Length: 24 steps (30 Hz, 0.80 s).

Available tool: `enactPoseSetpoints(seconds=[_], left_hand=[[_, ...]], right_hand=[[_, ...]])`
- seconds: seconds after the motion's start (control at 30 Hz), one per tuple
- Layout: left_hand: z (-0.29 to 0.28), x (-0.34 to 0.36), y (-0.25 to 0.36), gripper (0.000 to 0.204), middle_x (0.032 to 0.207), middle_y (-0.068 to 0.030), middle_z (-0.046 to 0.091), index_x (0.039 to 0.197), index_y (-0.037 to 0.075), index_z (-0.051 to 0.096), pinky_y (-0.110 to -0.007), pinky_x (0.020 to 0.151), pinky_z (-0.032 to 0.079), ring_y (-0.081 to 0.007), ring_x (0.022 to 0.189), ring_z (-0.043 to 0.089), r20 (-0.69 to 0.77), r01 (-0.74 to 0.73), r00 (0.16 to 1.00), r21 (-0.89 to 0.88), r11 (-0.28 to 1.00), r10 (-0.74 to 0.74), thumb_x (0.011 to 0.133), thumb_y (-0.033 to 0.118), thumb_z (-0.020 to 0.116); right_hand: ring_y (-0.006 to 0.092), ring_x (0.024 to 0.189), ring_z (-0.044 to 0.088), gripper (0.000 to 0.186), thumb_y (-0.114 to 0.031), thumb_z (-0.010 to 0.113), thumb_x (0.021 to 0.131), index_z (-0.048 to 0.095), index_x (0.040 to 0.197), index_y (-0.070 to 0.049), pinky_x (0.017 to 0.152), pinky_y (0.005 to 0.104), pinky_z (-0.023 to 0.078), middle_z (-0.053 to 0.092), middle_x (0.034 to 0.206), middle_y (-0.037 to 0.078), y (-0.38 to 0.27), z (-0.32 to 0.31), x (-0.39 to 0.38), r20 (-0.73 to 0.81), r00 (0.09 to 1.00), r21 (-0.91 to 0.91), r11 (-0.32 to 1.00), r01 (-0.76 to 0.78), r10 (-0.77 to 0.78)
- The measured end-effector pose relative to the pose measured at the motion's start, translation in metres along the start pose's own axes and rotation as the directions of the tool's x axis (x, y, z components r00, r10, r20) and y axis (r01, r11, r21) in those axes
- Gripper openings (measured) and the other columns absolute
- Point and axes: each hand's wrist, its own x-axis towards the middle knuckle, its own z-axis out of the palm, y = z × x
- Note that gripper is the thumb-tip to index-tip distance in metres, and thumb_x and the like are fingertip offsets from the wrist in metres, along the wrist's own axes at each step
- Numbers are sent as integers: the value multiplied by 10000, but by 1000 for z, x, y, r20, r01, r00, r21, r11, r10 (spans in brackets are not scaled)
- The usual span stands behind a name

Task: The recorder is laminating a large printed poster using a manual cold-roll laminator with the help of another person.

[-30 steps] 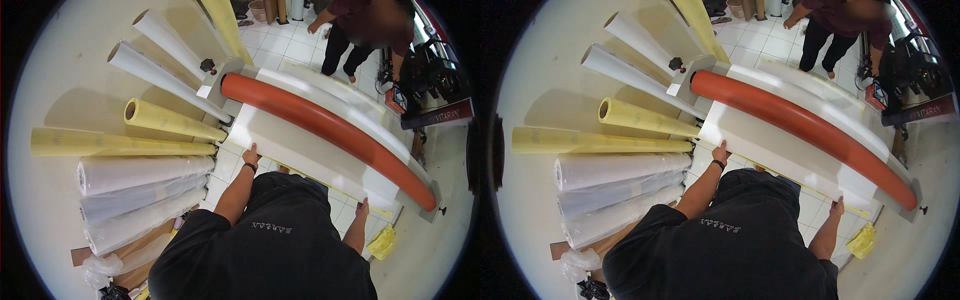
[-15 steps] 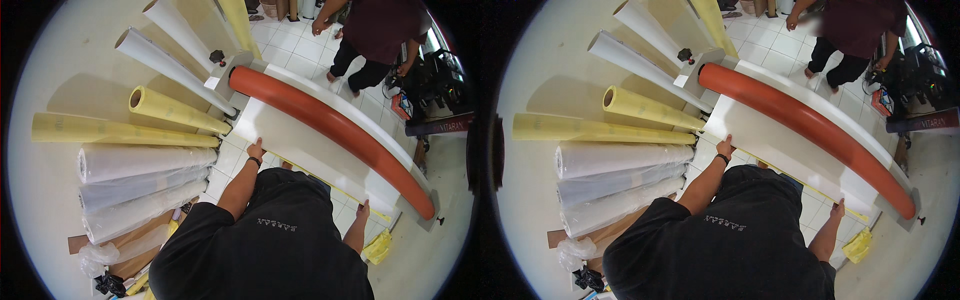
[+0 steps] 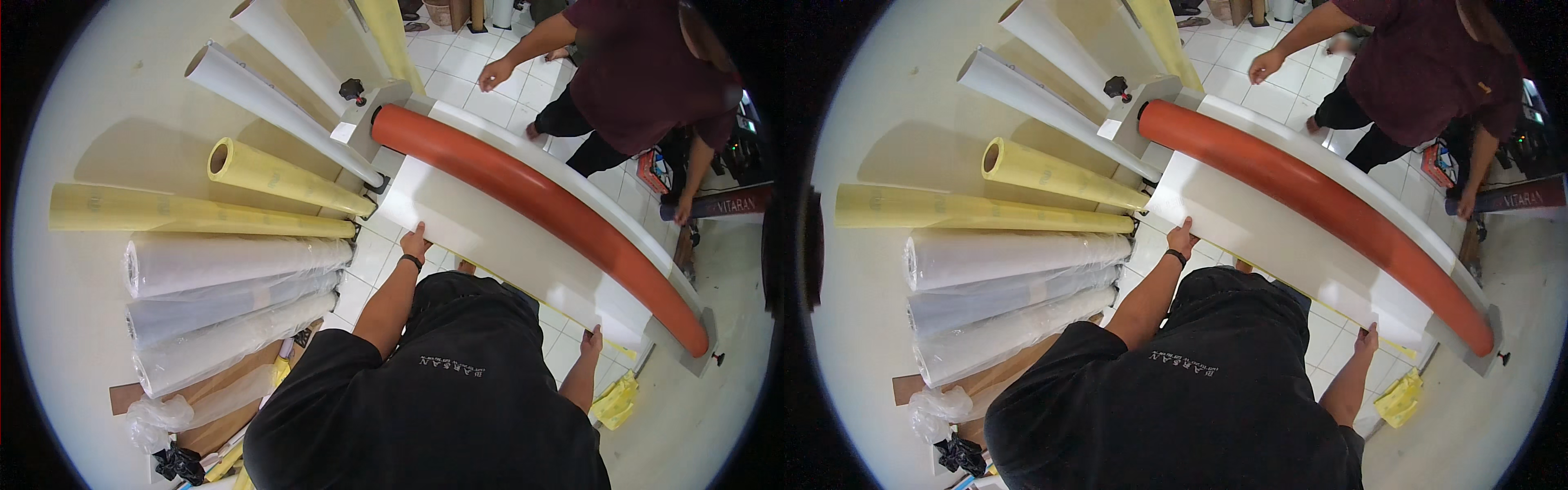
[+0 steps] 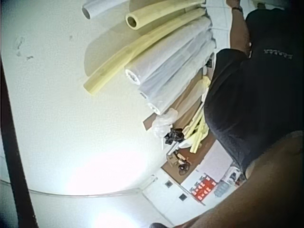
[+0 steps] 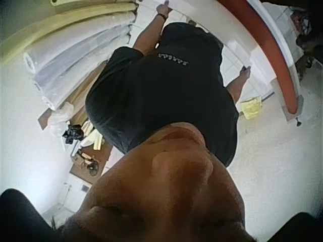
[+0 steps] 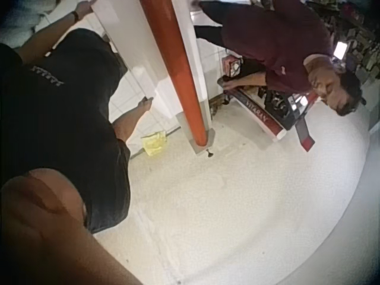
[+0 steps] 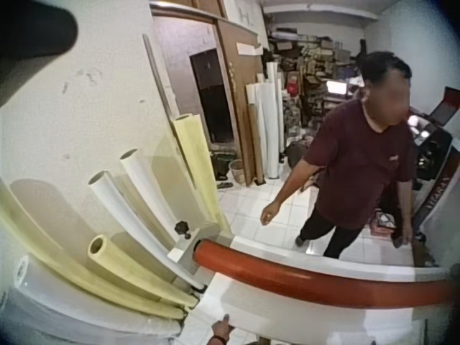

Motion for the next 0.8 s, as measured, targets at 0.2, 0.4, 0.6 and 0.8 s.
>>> enactPoseSetpoints(seconds=[0.2,0.4,0.6,0.8], left_hand=[[-6,6,-3,355,1051,-159,627,1088,-30,508,-435,810,568,-282,932,655,68,17,998,-26,1000,-15,914,254,631],[-15,15,1,383,1154,-131,594,1248,20,476,-446,925,489,-285,1069,589,185,97,979,-51,994,-86,971,279,533],[-17,22,5,373,1156,-90,568,1209,49,510,-421,921,461,-262,1029,541,200,89,976,-15,996,-85,955,318,564],[-15,25,8,346,1104,-103,597,1166,19,529,-410,918,464,-253,994,570,255,43,966,29,999,-49,964,299,552]], right_hand=[[234,1057,579,373,-245,533,971,501,1202,47,927,347,503,582,1166,138,1,-5,-5,109,994,83,996,-41,32],[260,1105,566,311,-187,509,974,517,1216,8,985,391,470,585,1200,131,4,6,-24,56,996,141,987,-73,66],[249,1109,562,311,-223,492,987,528,1224,-26,978,387,468,590,1188,98,10,12,-26,143,988,259,961,-93,58],[294,1033,607,332,-193,566,951,535,1212,11,886,425,529,596,1165,147,16,10,-20,-19,1000,220,975,-11,16]])
